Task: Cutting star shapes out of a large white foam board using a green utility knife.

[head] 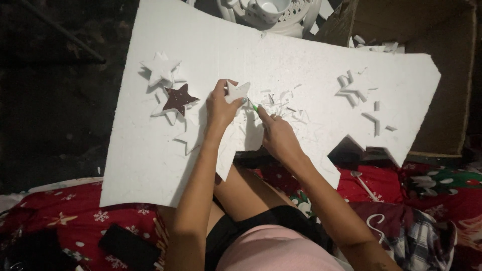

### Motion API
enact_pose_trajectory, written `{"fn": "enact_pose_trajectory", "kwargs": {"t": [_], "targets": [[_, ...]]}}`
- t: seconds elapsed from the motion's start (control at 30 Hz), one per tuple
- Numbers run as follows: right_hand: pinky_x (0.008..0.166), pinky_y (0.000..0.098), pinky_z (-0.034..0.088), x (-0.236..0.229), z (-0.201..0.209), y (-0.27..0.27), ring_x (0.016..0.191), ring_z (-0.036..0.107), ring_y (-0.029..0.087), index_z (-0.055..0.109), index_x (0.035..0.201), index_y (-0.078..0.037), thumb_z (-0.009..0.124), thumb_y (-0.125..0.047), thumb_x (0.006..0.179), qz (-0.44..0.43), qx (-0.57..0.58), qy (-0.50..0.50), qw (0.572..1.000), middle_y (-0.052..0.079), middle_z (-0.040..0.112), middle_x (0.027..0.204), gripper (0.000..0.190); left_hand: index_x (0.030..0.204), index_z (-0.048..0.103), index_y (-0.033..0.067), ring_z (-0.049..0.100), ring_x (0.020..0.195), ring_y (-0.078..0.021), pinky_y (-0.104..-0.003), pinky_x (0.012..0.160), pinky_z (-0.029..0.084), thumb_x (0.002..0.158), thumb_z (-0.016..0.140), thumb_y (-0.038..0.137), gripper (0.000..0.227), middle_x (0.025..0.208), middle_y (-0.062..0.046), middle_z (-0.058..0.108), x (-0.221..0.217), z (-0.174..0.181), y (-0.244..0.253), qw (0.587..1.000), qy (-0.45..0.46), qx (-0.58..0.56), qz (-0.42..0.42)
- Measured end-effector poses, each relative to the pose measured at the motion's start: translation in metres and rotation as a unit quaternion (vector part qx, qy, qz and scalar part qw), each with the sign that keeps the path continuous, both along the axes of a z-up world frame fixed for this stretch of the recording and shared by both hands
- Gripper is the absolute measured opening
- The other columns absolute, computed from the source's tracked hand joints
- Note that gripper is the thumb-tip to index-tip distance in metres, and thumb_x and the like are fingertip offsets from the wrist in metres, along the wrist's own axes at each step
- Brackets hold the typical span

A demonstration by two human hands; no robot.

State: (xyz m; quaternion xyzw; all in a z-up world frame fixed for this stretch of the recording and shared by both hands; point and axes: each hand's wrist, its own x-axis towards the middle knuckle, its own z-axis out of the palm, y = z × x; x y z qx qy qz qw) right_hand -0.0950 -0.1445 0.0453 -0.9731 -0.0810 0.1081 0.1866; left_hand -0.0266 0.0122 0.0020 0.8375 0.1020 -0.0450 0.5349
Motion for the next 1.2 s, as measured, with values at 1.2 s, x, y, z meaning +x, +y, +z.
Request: {"fn": "enact_pose_trajectory", "kwargs": {"t": [1.2], "targets": [[0.090,0.0520,0.049,0.002,0.003,0.008,0.107,0.060,0.045,0.040,0.144,-0.014,0.046,-0.006,0.088,-0.016,-0.002,0.049,0.999,0.034,0.060,0.110,0.057,0.107,0.058,0.0203,0.063,0.105,-0.0351,-0.045,0.090,0.049,0.073,0.078,0.009,0.041,0.102,-0.012,0.069,-0.003,-0.001,-0.004,1.000,-0.010,-0.001,0.026]]}}
